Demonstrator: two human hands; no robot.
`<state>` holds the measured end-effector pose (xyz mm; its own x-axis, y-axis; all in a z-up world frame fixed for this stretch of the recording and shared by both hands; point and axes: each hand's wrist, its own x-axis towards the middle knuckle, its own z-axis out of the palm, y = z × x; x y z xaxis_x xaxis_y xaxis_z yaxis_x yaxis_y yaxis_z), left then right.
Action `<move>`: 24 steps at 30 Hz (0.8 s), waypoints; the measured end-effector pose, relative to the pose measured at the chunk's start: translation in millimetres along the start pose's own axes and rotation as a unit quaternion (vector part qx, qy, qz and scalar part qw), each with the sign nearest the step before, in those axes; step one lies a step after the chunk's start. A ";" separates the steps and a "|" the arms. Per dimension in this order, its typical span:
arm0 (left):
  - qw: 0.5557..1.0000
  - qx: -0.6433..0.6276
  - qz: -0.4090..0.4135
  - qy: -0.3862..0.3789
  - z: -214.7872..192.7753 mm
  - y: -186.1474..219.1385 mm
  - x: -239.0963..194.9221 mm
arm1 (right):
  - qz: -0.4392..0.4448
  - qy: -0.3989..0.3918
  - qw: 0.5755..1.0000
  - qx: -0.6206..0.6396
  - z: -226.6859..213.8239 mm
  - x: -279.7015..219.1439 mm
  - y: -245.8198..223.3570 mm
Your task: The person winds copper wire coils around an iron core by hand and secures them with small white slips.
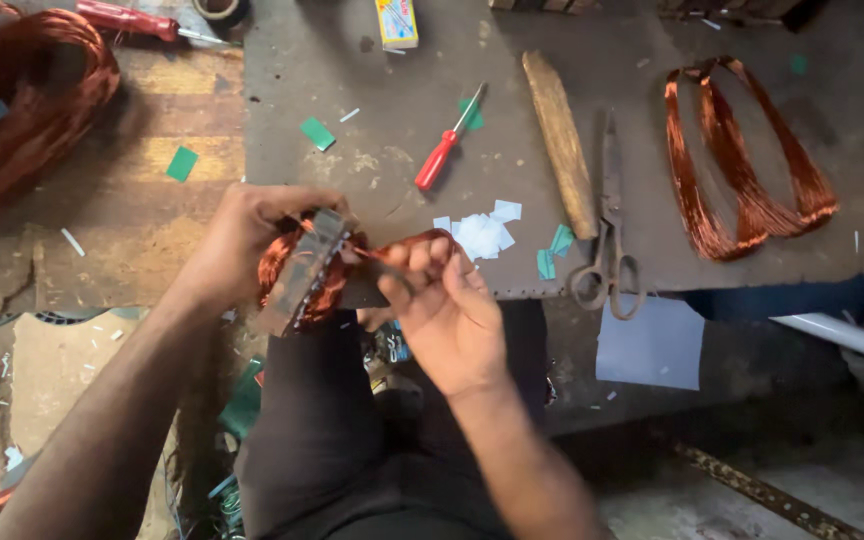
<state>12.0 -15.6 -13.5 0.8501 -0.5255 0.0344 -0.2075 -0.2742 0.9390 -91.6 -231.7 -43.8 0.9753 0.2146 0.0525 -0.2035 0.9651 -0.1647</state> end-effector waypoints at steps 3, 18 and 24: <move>0.990 0.101 0.060 -0.074 -12.7 -5.6 10.0 | 0.075 -0.087 0.958 -0.264 5.9 -1.2 -23.0; 0.995 -0.068 -0.007 0.073 17.2 -3.6 -5.2 | -0.322 -0.285 0.345 -0.834 7.0 29.9 -21.6; 0.993 0.093 -0.031 0.063 2.8 14.1 -9.4 | -0.202 -0.198 0.355 -0.891 -1.5 24.6 -13.4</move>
<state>-0.3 -16.7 -1.5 0.9151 -0.4018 0.0326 -0.2293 -0.4523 0.8619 -64.8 -239.6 -41.7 0.7330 0.4580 0.5029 0.6685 -0.6219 -0.4079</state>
